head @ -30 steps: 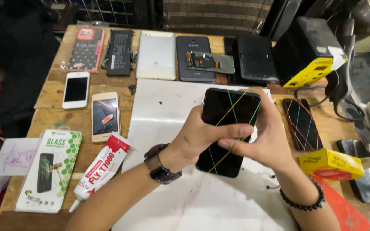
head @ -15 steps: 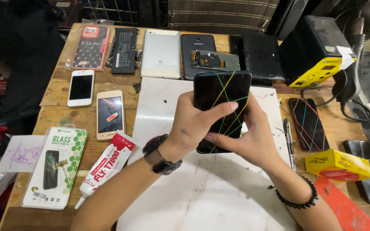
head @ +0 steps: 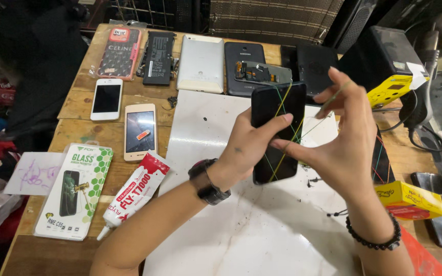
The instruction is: The person secures a smartphone with multiple rubber bands, then removes them to inspect the device. They proceed to remove the back cover of a second smartphone, extract the SIM card tray, and reassemble the back cover. The workspace contains various phone parts and tools.
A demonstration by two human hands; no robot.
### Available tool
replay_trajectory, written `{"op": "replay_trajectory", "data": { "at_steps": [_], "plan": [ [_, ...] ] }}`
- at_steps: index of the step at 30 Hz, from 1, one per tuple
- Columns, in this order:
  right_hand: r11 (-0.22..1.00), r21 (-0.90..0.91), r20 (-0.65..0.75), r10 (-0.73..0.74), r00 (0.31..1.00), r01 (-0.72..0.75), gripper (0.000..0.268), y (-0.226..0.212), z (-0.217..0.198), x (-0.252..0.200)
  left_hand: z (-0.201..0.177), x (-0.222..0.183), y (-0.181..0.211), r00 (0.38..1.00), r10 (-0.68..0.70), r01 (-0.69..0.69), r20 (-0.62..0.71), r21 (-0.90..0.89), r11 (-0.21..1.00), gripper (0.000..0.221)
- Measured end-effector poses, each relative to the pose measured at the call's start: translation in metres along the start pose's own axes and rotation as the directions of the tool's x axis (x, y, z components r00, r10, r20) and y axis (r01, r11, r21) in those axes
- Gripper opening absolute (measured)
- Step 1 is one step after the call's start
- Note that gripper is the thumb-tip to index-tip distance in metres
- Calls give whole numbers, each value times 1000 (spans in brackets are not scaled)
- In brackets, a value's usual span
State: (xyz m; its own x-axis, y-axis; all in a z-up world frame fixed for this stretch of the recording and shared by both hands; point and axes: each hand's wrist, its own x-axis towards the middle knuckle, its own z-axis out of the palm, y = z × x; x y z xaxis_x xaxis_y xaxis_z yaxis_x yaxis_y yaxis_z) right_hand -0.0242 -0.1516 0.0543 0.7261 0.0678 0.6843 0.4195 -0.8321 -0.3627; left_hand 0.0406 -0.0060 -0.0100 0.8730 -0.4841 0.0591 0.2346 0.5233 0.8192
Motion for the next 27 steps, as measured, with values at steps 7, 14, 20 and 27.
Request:
{"op": "replay_trajectory", "data": {
  "at_steps": [7, 14, 20, 27],
  "plan": [
    [930, 368, 98, -39, 994, 1, 85, 9, -9, 12, -1, 1, -8, 953, -154, 263, 262, -453, 852, 52],
    [968, 250, 118, -3, 993, -27, 81, 20, -4, 8, 1, -14, -16, 971, 120, -125, 205, 8, 992, 84],
    [954, 280, 310, 19, 951, -111, 80, 22, -18, 13, -1, -22, 1, 791, 459, -612, 405, 533, 584, 100],
    [985, 165, 261, -101, 960, 58, 91, -17, -52, 26, -1, -19, 11, 860, 279, -460, 428, 411, 787, 110]
  ]
}}
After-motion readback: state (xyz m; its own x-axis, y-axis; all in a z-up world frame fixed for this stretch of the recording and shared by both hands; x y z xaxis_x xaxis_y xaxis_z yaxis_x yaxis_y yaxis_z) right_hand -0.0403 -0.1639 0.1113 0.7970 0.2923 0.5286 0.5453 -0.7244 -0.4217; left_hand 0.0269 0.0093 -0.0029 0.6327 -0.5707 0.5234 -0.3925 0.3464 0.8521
